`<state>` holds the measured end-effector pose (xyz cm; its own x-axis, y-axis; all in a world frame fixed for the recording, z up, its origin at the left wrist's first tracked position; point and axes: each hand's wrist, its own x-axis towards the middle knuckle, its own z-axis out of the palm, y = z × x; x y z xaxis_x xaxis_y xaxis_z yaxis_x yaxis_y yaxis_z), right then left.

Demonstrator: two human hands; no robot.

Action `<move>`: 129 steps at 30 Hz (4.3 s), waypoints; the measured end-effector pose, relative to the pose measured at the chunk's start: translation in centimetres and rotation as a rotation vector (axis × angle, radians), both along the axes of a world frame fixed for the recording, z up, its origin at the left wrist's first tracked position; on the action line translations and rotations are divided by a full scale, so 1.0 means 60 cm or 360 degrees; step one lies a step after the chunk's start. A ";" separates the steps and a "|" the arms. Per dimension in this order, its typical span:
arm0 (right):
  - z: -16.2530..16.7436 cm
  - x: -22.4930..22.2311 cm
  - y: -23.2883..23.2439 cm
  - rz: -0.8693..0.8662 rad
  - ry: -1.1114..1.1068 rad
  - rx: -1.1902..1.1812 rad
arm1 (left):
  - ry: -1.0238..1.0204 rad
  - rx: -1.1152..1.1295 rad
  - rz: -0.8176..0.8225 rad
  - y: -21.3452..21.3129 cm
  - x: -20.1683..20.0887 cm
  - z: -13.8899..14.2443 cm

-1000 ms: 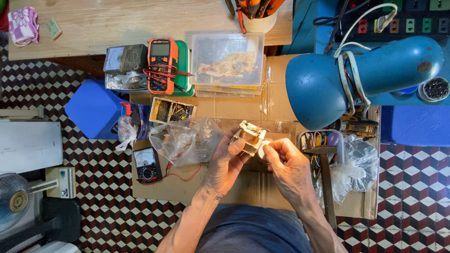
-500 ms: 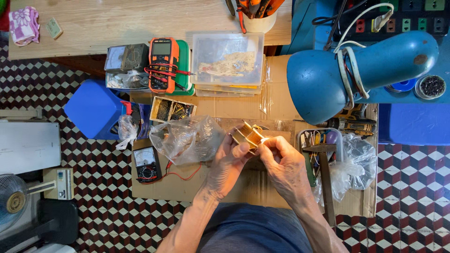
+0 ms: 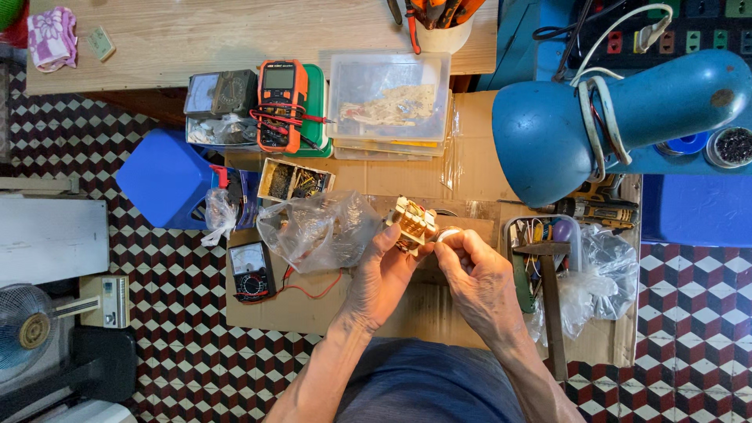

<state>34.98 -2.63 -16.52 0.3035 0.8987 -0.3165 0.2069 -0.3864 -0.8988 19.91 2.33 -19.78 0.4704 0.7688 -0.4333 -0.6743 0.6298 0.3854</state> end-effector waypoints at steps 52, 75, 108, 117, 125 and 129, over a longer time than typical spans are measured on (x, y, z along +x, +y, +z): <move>0.017 -0.009 -0.022 0.0116 -0.0181 -0.0185 | 0.0259 -0.0076 -0.0072 -0.022 -0.027 0.000; 0.013 -0.023 -0.018 0.0206 -0.0304 -0.0162 | 0.0335 -0.0067 -0.0205 -0.038 -0.025 -0.007; -0.033 0.053 -0.030 0.0027 0.0710 -0.0451 | 0.0186 -0.0172 -0.0255 -0.054 -0.022 0.024; -0.033 0.093 -0.048 0.0184 0.0720 -0.0643 | 0.0103 -0.0291 -0.0458 -0.079 -0.023 0.012; -0.022 0.086 -0.053 0.0158 0.0593 -0.0555 | 0.0037 -0.0344 -0.0557 -0.074 -0.026 0.007; -0.025 0.075 -0.051 0.0124 0.0433 -0.0485 | -0.0090 -0.0358 -0.0477 -0.069 -0.037 -0.004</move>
